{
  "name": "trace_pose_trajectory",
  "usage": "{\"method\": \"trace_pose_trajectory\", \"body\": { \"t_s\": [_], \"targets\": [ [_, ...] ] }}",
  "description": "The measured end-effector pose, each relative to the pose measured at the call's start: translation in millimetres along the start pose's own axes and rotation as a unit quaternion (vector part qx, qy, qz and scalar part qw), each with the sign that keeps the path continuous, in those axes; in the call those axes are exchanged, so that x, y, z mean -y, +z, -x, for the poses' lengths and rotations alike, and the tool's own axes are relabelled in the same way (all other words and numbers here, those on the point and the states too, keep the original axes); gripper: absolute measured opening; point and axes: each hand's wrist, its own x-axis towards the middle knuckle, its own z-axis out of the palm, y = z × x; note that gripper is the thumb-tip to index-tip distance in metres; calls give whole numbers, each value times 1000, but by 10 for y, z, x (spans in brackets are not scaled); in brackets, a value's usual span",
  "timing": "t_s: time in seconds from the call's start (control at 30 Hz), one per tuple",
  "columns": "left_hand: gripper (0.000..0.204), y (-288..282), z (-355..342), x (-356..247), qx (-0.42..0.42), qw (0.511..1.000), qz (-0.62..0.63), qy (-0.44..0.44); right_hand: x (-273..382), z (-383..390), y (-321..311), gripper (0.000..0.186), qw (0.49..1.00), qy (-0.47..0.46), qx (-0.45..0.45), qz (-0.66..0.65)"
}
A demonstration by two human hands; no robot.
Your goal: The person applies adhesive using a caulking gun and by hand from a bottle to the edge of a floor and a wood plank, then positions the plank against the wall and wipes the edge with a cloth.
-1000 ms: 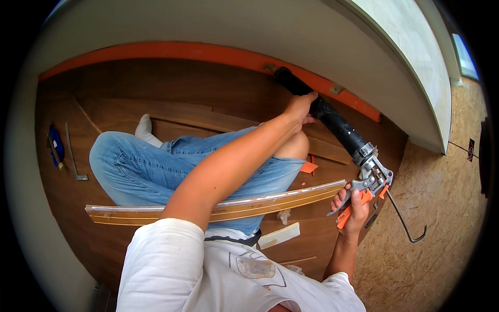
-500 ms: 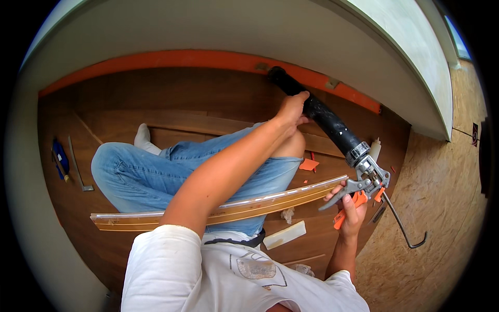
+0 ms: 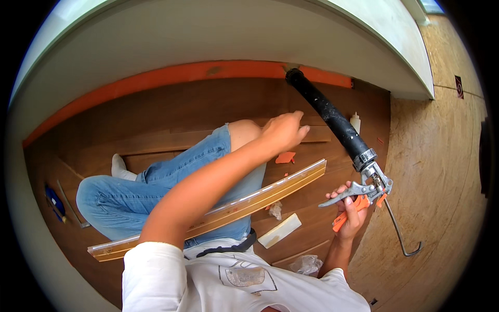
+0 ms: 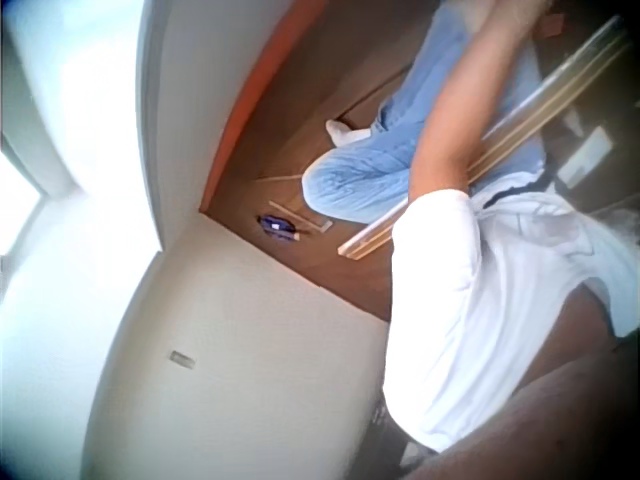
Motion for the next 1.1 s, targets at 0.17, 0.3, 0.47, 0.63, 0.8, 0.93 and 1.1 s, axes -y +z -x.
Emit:
{"method": "trace_pose_trajectory", "body": {
  "t_s": [0.17, 0.3, 0.47, 0.63, 0.8, 0.93, 1.1],
  "targets": [
    [37, -39, 383, 286, -7, 973, -197, 125, -179, -163, -116, 41, 1000, -1, -14, -17],
    [36, -22, 417, 362, -32, 966, -201, 159, -269, -239, -109, 36, 999, 27, -31, -29],
    [32, -60, 389, 384, -38, 969, -195, 148, -316, -218, -167, 31, 998, 30, -31, -39],
    [25, -64, 379, 384, -38, 969, -190, 151, -325, -194, -160, 30, 998, 42, -42, -20],
    [18, -46, 364, 412, -66, 964, -191, 176, -397, -250, -198, 27, 998, 27, -53, -22],
    [18, -50, 371, 407, -59, 964, -194, 171, -409, -300, -181, 25, 997, 16, -73, -3],
    [16, -55, 370, 440, -59, 965, -193, 166, -437, -348, -132, 25, 997, 12, -74, 20]
  ]
}}
